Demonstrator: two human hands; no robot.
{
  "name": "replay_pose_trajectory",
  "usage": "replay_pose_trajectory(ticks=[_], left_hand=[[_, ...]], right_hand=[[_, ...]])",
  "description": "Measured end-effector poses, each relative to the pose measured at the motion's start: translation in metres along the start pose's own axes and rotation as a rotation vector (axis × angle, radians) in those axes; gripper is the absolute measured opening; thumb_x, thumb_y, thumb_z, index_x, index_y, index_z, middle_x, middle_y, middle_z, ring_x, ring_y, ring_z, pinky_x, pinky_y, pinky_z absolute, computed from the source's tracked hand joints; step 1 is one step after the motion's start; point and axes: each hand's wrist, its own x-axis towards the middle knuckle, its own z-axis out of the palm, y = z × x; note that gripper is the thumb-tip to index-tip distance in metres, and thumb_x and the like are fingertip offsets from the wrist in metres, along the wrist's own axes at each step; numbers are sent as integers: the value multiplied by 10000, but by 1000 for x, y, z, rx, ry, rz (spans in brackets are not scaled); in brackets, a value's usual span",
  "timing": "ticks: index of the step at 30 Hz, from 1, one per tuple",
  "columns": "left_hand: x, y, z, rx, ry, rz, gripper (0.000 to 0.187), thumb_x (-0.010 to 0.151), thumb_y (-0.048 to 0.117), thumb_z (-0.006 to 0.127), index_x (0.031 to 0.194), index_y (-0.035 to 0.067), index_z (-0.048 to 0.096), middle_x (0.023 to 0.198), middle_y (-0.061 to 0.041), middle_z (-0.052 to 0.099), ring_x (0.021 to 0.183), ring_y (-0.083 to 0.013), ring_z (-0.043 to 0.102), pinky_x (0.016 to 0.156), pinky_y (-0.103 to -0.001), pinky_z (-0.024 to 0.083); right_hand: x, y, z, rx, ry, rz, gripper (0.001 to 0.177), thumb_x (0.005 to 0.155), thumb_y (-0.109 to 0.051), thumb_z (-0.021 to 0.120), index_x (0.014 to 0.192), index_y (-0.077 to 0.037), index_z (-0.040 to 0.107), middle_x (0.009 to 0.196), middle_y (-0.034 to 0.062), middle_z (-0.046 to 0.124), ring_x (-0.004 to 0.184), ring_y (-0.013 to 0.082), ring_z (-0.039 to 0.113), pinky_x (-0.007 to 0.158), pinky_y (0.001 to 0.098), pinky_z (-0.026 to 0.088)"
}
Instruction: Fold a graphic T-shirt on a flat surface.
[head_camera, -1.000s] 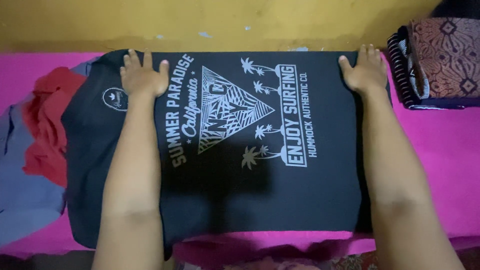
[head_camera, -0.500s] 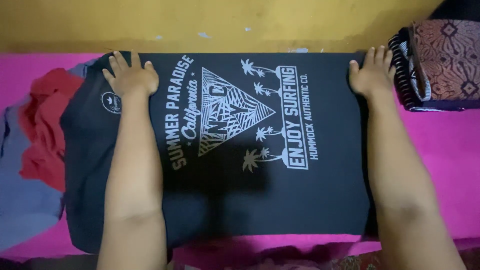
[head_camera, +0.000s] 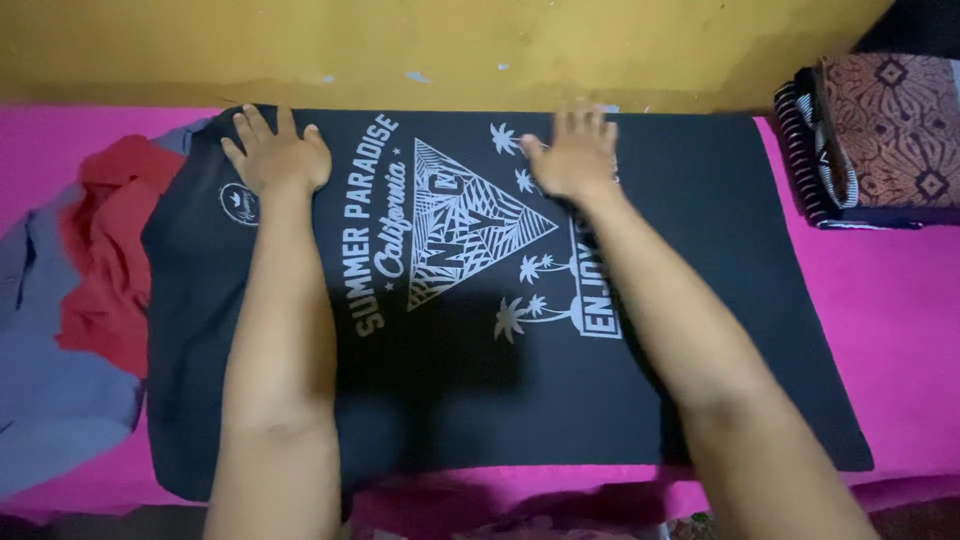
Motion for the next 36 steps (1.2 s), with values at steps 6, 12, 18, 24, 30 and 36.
replay_pose_trajectory(ticks=[6, 12, 18, 24, 30, 36], left_hand=[[-7, 2, -7, -13, 1, -7, 667, 1036, 468, 311, 1636, 181, 255, 1716, -183, 83, 1587, -330, 33, 1249, -563, 12], [-6, 2, -3, -40, 5, 12, 667, 1029, 465, 319, 1632, 190, 250, 1707, -183, 90, 1579, -335, 36, 1242, -561, 18], [-9, 0, -2, -9, 38, 25, 669, 1037, 475, 326, 1634, 178, 269, 1710, -189, 121, 1584, -339, 69, 1250, -564, 36], [-7, -2, 1, -29, 51, 46, 675, 1027, 473, 320, 1634, 182, 260, 1693, -204, 124, 1568, -347, 64, 1234, -568, 36], [-7, -1, 1, -21, 46, 33, 668, 1028, 479, 320, 1628, 186, 276, 1700, -197, 127, 1578, -339, 57, 1243, -564, 32], [-7, -2, 4, -26, 85, 84, 686, 1028, 443, 367, 1624, 116, 279, 1679, -237, 167, 1561, -387, 87, 1228, -587, 36]], right_hand=[[-12, -91, 19, 59, 31, -121, 893, 991, -657, 356, 1631, -70, 147, 1711, 174, 84, 1578, 375, 22, 1254, 544, 38], [-19, -84, 19, 54, 38, -180, 890, 987, -685, 345, 1642, -113, 152, 1717, 153, 99, 1587, 335, 41, 1261, 522, 51], [-29, -30, 2, 32, 34, -141, 916, 961, -719, 342, 1646, -145, 143, 1721, 128, 94, 1589, 299, 50, 1260, 506, 56], [-30, 51, -10, -27, 29, -35, 948, 944, -762, 303, 1648, -149, 138, 1723, 108, 88, 1590, 295, 65, 1255, 531, 78], [-23, 155, -9, -7, 86, 94, 970, 943, -781, 305, 1650, -136, 150, 1720, 117, 84, 1583, 308, 81, 1249, 535, 96], [-29, 200, -15, 14, 149, 201, 946, 953, -740, 347, 1652, -123, 186, 1726, 121, 115, 1588, 325, 101, 1257, 528, 100]])
